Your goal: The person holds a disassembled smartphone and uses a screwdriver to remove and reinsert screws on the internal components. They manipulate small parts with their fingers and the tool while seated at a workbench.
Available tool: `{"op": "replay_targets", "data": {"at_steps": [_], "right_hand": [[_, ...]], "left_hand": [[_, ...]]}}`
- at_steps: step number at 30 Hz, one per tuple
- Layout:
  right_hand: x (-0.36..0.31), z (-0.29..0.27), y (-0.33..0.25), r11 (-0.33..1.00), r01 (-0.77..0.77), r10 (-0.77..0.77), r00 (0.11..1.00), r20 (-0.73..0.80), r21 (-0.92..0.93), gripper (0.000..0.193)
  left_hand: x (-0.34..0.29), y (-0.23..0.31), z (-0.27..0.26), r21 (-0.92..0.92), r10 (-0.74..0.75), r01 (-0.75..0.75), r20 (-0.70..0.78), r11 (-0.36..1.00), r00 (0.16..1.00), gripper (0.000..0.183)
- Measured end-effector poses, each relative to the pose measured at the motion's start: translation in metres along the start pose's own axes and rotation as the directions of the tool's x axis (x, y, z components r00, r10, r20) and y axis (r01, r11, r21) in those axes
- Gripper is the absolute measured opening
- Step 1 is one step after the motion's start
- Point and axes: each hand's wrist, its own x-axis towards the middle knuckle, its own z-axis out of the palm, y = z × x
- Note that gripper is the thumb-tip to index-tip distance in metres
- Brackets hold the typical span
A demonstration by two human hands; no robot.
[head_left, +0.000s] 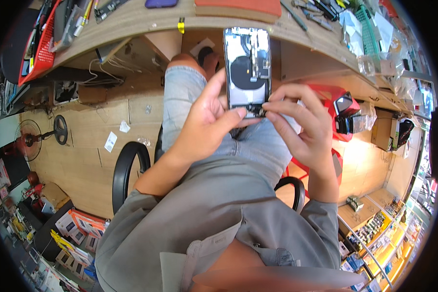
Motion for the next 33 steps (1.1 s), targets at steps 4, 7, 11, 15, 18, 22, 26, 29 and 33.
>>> {"op": "replay_targets", "data": {"at_steps": [4,7,11,15,18,22,26,29,33], "right_hand": [[0.005,0.000,0.001,0.993,-0.078,0.073,0.996,0.058,0.085,0.018],[0.008,-0.001,0.005,0.989,-0.105,0.095,0.990,0.101,0.100,0.016],[0.017,0.000,0.010,0.975,-0.146,0.127,0.985,0.118,0.170,0.016],[0.027,0.001,0.014,0.968,-0.156,0.135,0.984,0.115,0.197,0.014],[0.033,-0.001,0.016,0.952,-0.202,0.178,0.977,0.121,0.229,0.014],[0.043,-0.006,0.022,0.925,-0.228,0.221,0.974,0.060,0.303,0.016],[0.065,-0.013,0.027,0.826,-0.365,0.435,0.897,-0.073,0.430,0.018],[0.091,-0.018,0.036,0.802,-0.417,0.519,0.840,-0.156,0.427,0.021],[0.119,-0.018,0.056,0.809,-0.419,0.522,0.834,-0.178,0.413,0.023]], "left_hand": [[0.002,0.002,-0.002,0.002,0.018,-0.018,-0.017,1.000,1.000,0.076],[0.003,0.003,-0.006,0.036,0.017,-0.016,-0.029,0.999,0.999,0.076],[0.006,0.005,-0.010,0.014,0.055,-0.055,-0.007,0.998,0.998,0.076],[0.009,0.005,-0.011,0.011,0.076,-0.075,-0.041,0.997,0.996,0.075],[0.012,0.004,-0.012,0.004,0.080,-0.080,-0.064,0.997,0.995,0.076],[0.015,0.007,-0.017,0.011,0.052,-0.052,-0.049,0.999,0.997,0.077],[0.019,0.013,-0.020,0.037,0.068,-0.067,-0.036,0.997,0.997,0.081],[0.027,0.021,-0.022,0.090,0.115,-0.109,-0.064,0.990,0.991,0.084],[0.046,0.037,-0.028,0.174,0.214,-0.193,-0.110,0.966,0.971,0.086]]}}
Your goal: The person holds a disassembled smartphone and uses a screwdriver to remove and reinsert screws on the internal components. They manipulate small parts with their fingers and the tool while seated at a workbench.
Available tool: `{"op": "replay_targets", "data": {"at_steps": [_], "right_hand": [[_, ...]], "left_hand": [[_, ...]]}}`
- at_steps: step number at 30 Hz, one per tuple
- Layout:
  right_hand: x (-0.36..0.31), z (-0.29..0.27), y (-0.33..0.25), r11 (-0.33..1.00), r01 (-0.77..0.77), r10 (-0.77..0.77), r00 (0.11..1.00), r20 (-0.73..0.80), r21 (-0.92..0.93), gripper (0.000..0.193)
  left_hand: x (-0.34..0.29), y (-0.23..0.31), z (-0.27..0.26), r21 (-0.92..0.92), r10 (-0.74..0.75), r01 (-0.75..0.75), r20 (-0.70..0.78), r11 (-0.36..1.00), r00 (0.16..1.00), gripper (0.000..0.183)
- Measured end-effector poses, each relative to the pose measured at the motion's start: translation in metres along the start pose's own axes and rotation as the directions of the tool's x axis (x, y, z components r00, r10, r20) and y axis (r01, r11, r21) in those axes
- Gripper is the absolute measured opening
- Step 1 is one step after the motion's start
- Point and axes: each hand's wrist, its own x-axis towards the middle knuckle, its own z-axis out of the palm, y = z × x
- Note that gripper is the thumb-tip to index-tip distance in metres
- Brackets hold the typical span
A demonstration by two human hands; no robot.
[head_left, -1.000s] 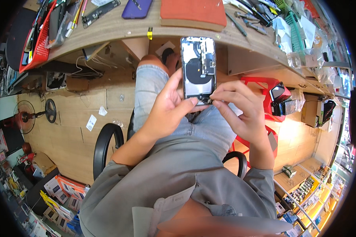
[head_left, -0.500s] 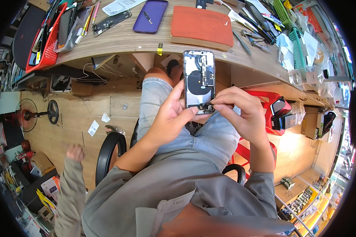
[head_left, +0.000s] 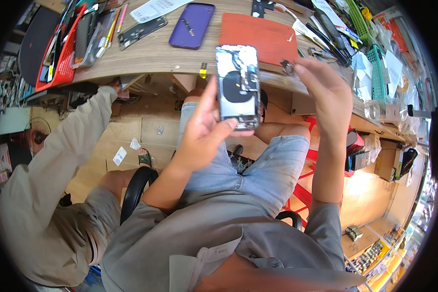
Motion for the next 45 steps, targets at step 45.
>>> {"op": "replay_targets", "data": {"at_steps": [45], "right_hand": [[0.055,-0.091,0.054,0.655,0.300,-0.403,0.915,0.016,-0.693,0.017]], "left_hand": [[0.075,-0.007,0.009,0.460,0.327,-0.159,-0.314,0.874,0.891,0.070]]}}
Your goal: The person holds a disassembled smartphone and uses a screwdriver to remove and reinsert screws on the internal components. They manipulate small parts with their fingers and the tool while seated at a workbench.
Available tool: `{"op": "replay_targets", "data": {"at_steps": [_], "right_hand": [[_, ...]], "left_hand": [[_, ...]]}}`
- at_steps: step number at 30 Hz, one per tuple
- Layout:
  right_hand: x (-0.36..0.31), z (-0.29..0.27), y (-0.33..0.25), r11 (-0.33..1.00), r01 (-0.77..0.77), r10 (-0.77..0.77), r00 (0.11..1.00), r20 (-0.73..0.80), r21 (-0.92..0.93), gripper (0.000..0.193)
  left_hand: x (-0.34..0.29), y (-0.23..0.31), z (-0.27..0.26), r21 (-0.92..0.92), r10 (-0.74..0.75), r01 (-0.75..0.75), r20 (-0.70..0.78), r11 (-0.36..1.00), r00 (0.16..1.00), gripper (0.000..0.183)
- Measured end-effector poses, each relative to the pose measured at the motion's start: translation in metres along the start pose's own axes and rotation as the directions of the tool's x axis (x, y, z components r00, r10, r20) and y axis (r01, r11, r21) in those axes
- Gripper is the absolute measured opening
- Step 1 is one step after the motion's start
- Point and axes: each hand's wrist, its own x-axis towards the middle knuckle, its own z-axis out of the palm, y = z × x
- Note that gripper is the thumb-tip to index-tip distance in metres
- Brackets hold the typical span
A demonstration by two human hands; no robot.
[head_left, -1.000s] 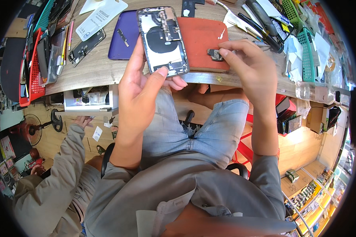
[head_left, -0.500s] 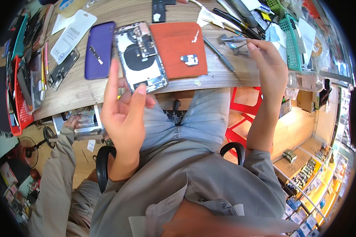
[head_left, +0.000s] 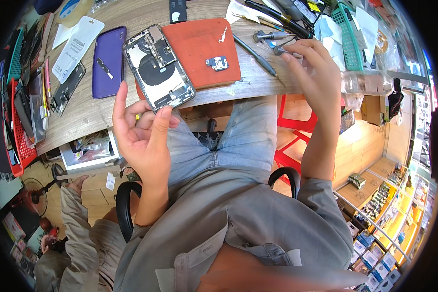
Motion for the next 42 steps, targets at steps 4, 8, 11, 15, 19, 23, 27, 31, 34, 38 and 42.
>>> {"op": "replay_targets", "data": {"at_steps": [4,8,11,15,19,23,27,31,34,38,42], "right_hand": [[-0.006,-0.007,0.006,0.998,-0.058,0.057,0.998,-0.029,-0.033,0.017],[-0.014,-0.017,0.013,0.992,-0.108,0.103,0.993,-0.064,-0.067,0.017],[-0.018,-0.020,0.017,0.987,-0.137,0.131,0.988,-0.078,-0.088,0.017],[-0.021,-0.014,0.020,0.989,-0.097,0.094,0.995,-0.033,-0.109,0.020],[-0.023,-0.009,0.023,0.981,-0.021,0.022,1.000,0.001,-0.191,0.022],[-0.027,-0.015,0.030,0.984,-0.043,0.033,0.998,-0.062,-0.171,0.020],[-0.029,-0.029,0.045,0.962,-0.213,0.172,0.959,-0.227,-0.170,0.017],[-0.022,-0.036,0.066,0.914,-0.313,0.235,0.927,-0.291,-0.258,0.022],[-0.013,-0.029,0.079,0.894,-0.361,0.280,0.913,-0.297,-0.265,0.029],[-0.003,-0.012,0.091,0.833,-0.359,0.264,0.927,-0.268,-0.421,0.032],[0.002,-0.011,0.095,0.828,-0.308,0.180,0.937,-0.299,-0.468,0.029]], "left_hand": [[-0.005,-0.010,-0.012,-0.008,0.038,-0.038,0.020,0.999,0.999,0.081],[-0.011,-0.023,-0.026,0.100,0.164,-0.164,0.008,0.981,0.987,0.079],[-0.013,-0.033,-0.034,0.132,0.263,-0.264,0.023,0.956,0.965,0.074],[-0.012,-0.041,-0.041,0.184,0.310,-0.311,0.033,0.932,0.950,0.068],[-0.011,-0.043,-0.042,0.248,0.397,-0.399,0.060,0.883,0.916,0.059],[-0.016,-0.045,-0.044,0.202,0.368,-0.365,0.025,0.909,0.929,0.056],[-0.022,-0.052,-0.048,0.261,0.438,-0.435,0.048,0.862,0.898,0.041],[-0.032,-0.057,-0.051,0.223,0.407,-0.417,0.089,0.881,0.909,0.037],[-0.037,-0.058,-0.049,0.248,0.444,-0.460,0.123,0.852,0.888,0.034],[-0.043,-0.058,-0.045,0.261,0.488,-0.514,0.162,0.817,0.858,0.032],[-0.051,-0.059,-0.043,0.228,0.471,-0.507,0.196,0.831,0.860,0.034]]}}
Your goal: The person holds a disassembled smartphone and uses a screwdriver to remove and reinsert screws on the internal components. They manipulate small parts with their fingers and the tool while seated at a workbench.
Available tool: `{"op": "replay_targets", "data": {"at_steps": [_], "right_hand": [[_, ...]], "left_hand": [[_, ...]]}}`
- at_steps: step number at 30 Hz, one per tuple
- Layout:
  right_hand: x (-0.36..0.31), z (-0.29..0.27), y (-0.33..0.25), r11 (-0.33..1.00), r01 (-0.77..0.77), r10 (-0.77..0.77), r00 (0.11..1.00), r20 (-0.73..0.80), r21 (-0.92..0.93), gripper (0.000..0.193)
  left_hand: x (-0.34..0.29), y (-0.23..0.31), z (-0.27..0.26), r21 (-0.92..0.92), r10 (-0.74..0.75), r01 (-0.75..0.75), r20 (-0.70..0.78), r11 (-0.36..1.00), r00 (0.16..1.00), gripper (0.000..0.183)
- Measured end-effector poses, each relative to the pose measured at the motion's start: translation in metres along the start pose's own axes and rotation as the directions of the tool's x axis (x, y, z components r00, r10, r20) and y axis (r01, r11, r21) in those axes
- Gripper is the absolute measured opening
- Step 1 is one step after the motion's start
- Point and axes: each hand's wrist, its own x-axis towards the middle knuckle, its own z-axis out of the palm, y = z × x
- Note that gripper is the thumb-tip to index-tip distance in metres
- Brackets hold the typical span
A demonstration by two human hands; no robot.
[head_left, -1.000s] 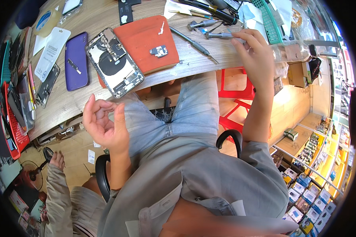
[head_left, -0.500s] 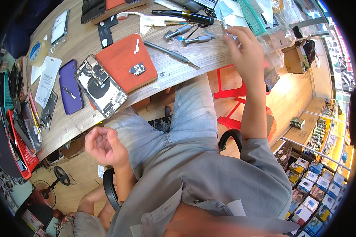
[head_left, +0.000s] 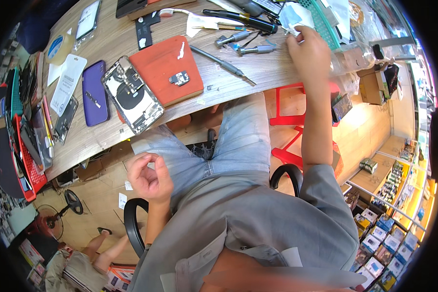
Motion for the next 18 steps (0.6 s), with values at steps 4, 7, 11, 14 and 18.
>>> {"op": "replay_targets", "data": {"at_steps": [4,7,11,14,18], "right_hand": [[0.001,-0.018,-0.001,0.969,0.045,-0.015,0.992,-0.123,0.245,0.024],[0.001,-0.039,-0.011,0.916,-0.004,0.065,0.988,-0.137,0.401,0.022],[-0.002,-0.064,-0.034,0.670,-0.130,0.228,0.973,-0.036,0.731,0.029],[-0.004,-0.071,-0.046,0.524,-0.078,0.243,0.968,-0.061,0.848,0.031],[-0.005,-0.068,-0.055,0.454,0.011,0.191,0.975,-0.109,0.891,0.019]], "left_hand": [[-0.008,0.001,0.003,-0.047,-0.032,0.032,0.001,0.998,0.999,0.033],[-0.009,0.001,0.005,-0.035,-0.031,0.032,0.030,0.999,0.999,0.031],[-0.006,0.001,0.007,0.003,0.012,-0.012,0.051,1.000,0.999,0.032],[-0.005,0.001,0.008,-0.006,0.009,-0.008,0.059,1.000,0.998,0.032],[-0.004,-0.004,0.002,0.031,0.011,-0.013,0.053,0.999,0.999,0.032]]}}
